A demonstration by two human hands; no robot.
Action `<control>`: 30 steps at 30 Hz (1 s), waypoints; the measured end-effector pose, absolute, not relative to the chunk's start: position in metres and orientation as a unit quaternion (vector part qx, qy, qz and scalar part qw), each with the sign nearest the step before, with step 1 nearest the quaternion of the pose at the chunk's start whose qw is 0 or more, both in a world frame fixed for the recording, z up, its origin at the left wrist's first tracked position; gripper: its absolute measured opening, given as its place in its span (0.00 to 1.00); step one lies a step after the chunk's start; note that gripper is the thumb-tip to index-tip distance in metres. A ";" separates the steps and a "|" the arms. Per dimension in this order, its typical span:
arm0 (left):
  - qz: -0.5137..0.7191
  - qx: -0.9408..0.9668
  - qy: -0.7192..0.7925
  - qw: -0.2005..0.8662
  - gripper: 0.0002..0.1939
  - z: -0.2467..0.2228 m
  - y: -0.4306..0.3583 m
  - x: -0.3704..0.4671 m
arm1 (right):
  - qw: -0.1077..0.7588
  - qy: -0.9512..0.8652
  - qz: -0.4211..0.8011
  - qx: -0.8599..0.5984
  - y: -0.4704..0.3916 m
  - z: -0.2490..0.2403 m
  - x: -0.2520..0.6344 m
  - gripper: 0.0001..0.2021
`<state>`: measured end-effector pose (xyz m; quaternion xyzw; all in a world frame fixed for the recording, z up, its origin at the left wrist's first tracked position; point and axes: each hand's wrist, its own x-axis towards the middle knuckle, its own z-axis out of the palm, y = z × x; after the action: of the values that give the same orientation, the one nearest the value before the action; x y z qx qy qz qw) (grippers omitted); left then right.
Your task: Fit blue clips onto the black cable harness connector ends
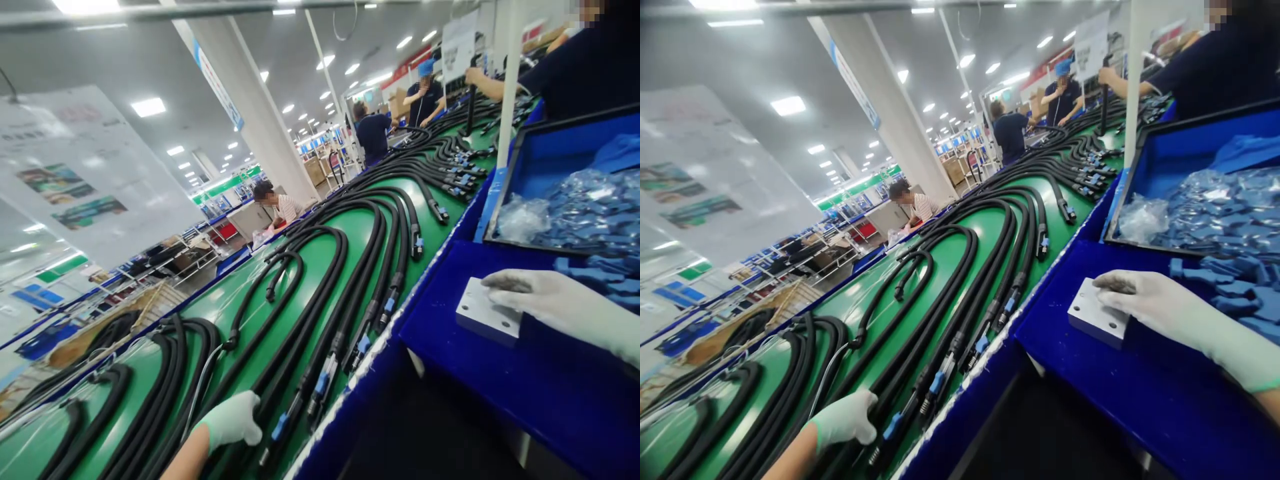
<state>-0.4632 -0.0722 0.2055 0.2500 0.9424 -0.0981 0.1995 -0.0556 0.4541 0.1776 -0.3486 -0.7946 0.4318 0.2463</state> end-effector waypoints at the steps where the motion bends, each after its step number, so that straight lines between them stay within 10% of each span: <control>1: -0.078 0.265 0.943 0.184 0.31 0.206 -0.072 -0.465 | 0.228 -0.793 0.452 -0.337 0.455 0.178 -0.055 0.17; 5: -0.051 0.309 0.947 0.076 0.47 0.200 -0.072 -0.467 | 0.216 -0.794 0.459 -0.336 0.453 0.179 -0.052 0.20; 11: -0.020 0.307 0.951 0.038 0.28 0.198 -0.058 -0.460 | 0.223 -0.780 0.478 -0.338 0.445 0.181 -0.049 0.17; 19: -0.011 0.362 0.926 0.108 0.28 0.182 0.011 -0.451 | 0.191 -0.788 0.449 -0.376 0.442 0.187 -0.051 0.15; 30: 0.210 0.443 0.840 0.231 0.28 0.318 0.068 -0.432 | 0.176 -0.808 0.538 -0.166 0.275 0.213 -0.082 0.29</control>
<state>-0.4321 0.0679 0.3184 0.4429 0.8404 0.2102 0.2311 -0.0816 0.2748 0.2134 -0.1663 -0.8077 0.5377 0.1759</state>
